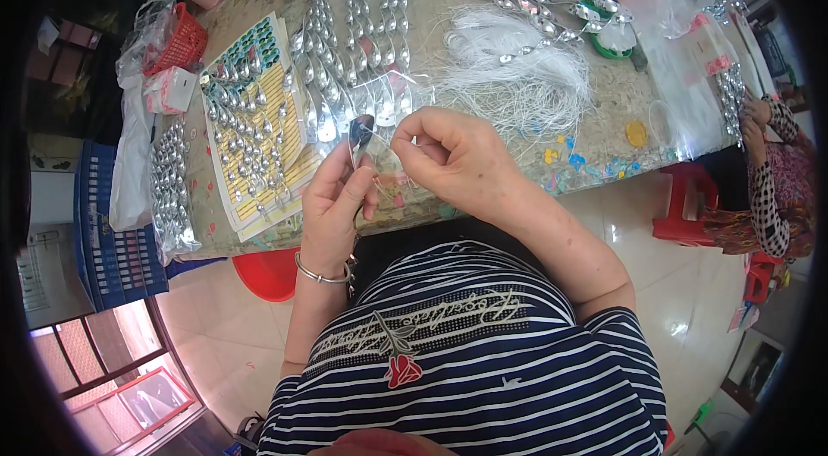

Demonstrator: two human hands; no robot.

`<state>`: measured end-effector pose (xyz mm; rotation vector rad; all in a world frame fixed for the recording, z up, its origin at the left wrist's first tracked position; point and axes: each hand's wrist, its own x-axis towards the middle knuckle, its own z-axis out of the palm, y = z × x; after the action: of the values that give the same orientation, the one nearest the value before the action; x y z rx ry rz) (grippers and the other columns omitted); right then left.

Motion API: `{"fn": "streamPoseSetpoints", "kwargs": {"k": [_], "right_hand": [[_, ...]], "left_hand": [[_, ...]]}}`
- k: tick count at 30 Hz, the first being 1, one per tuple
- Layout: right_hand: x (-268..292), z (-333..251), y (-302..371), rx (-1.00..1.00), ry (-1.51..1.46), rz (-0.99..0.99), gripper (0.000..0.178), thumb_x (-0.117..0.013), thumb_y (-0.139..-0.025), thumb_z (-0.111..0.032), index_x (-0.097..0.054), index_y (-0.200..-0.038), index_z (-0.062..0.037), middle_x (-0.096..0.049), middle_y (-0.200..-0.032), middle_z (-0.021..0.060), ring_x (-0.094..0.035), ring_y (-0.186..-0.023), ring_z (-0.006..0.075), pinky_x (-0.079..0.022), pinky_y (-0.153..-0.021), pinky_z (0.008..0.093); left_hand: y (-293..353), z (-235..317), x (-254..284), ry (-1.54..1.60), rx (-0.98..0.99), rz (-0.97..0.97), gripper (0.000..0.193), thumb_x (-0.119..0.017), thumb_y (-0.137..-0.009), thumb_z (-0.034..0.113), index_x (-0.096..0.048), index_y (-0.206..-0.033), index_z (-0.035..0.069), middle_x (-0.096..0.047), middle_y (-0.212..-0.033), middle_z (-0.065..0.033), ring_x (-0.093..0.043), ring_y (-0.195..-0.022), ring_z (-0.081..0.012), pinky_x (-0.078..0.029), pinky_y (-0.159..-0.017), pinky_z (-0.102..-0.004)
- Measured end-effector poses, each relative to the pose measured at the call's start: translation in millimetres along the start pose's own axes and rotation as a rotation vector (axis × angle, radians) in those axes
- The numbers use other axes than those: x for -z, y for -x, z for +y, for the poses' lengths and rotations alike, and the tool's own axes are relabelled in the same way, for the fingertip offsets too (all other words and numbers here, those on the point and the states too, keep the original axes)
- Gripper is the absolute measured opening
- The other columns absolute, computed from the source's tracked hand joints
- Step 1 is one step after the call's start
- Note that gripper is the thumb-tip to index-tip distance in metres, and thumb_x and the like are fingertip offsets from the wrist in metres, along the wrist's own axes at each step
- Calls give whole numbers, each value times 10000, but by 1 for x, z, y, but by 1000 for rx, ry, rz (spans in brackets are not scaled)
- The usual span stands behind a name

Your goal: Packing silver-colored toy components into plastic bags and organizing them on a workstation table.

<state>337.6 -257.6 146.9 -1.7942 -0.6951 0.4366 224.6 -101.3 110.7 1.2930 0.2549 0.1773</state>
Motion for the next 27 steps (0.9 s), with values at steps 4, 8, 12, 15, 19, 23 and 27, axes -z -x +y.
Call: {"fn": "streamPoseSetpoints", "kwargs": {"k": [4, 8, 12, 15, 19, 23, 27], "right_hand": [[0, -1, 0, 5, 23, -4, 51, -651, -862, -63, -633, -862, -15, -511, -692, -64, -405, -600, 6, -339, -528, 184], [-1, 0, -1, -6, 13, 1, 50, -653, -860, -63, -634, -857, -16, -509, -687, -65, -403, -598, 7, -339, -527, 185], [-1, 1, -1, -21, 8, -1, 49, -654, -858, -61, -635, -857, -16, -503, -683, -69, -400, -598, 6, -336, -527, 184], [-1, 1, -1, -19, 4, -2, 47, -652, -858, -59, -635, -857, -15, -501, -683, -71, -398, -600, 5, -335, -527, 183], [-1, 2, 0, -7, 10, -7, 45, -651, -856, -58, -634, -853, -16, -499, -683, -73, -397, -602, 4, -334, -527, 182], [-1, 2, -1, -23, 10, -21, 45, -652, -854, -57, -632, -848, -18, -500, -681, -71, -396, -602, 6, -335, -530, 182], [-2, 2, -1, -13, 20, -8, 43, -651, -853, -56, -631, -846, -19, -501, -680, -68, -395, -604, 7, -335, -533, 182]], "left_hand": [[0, 1, -1, 15, 7, 2, 499, -559, -950, 88, -387, -1412, 9, -548, -961, -5, -535, -707, -39, -429, -551, -155], [1, 0, -1, 2, 2, 10, 501, -559, -949, 83, -386, -1413, 12, -542, -960, -2, -528, -710, -37, -427, -549, -155], [2, 0, -1, -17, -8, 0, 503, -560, -946, 73, -386, -1415, 18, -542, -966, -3, -525, -715, -37, -425, -549, -155], [1, -1, 0, -24, -3, -12, 500, -557, -947, 68, -388, -1415, 22, -544, -968, -4, -526, -717, -39, -425, -549, -156], [2, -2, 1, -23, -20, -8, 499, -557, -947, 64, -389, -1415, 24, -550, -978, -7, -541, -721, -41, -425, -548, -157], [2, -2, 3, -43, -32, 7, 498, -561, -944, 60, -392, -1411, 21, -556, -990, -13, -566, -722, -51, -427, -548, -159], [2, -2, 1, -40, -25, 12, 492, -565, -942, 59, -402, -1404, 22, -560, -970, -14, -571, -726, -58, -429, -547, -162]]}}
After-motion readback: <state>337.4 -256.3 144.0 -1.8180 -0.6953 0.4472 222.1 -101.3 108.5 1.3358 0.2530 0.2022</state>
